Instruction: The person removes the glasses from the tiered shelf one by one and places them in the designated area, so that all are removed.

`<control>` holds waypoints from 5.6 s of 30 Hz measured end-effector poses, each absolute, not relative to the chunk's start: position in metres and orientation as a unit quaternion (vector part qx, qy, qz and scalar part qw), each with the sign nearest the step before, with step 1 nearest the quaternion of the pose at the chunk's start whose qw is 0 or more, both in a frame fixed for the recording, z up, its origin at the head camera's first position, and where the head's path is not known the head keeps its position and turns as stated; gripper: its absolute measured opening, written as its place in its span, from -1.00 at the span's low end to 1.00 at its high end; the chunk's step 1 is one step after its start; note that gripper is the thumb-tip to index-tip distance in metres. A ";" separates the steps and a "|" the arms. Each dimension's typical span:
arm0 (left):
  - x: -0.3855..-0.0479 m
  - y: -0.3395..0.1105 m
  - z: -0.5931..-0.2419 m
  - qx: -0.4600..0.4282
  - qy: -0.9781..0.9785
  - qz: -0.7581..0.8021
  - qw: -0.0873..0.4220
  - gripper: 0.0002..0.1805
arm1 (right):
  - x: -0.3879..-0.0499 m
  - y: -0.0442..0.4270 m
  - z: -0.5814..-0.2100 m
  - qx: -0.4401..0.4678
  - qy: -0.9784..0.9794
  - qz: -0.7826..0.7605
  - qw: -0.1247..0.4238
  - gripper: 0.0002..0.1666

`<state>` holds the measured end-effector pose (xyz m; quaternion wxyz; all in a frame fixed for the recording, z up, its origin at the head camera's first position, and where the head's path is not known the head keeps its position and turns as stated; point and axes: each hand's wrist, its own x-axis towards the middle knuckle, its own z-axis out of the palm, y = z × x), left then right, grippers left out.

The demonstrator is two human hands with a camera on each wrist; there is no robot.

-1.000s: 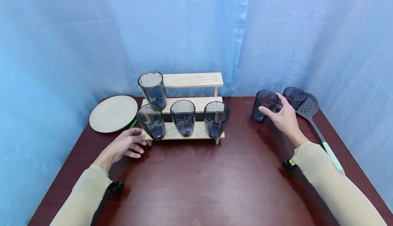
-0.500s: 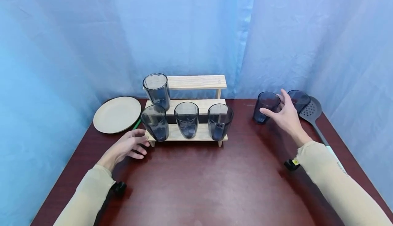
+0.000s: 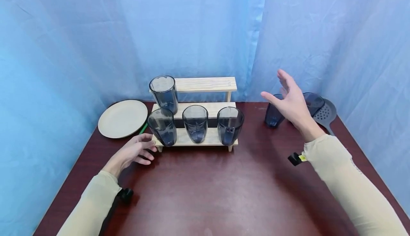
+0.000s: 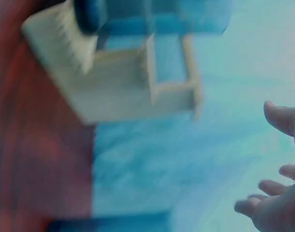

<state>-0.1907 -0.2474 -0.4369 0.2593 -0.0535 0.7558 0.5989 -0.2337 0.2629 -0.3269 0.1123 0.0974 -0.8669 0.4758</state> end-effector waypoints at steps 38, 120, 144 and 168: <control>-0.191 -0.242 -0.443 -0.061 0.752 0.605 0.253 -0.40 | -0.286 0.047 -0.263 0.253 -0.809 0.507 -0.154 0.25; -0.183 -0.244 -0.435 -0.061 0.751 0.608 0.251 -0.44 | -0.269 0.161 -0.234 0.184 -0.802 0.566 -0.045 0.04; -0.181 -0.245 -0.433 -0.060 0.747 0.609 0.258 -0.42 | -0.230 0.262 -0.327 0.049 -0.887 0.454 0.071 0.12; -0.179 -0.245 -0.435 -0.062 0.744 0.611 0.263 -0.43 | -0.237 0.244 -0.397 0.083 -0.917 0.372 0.118 0.09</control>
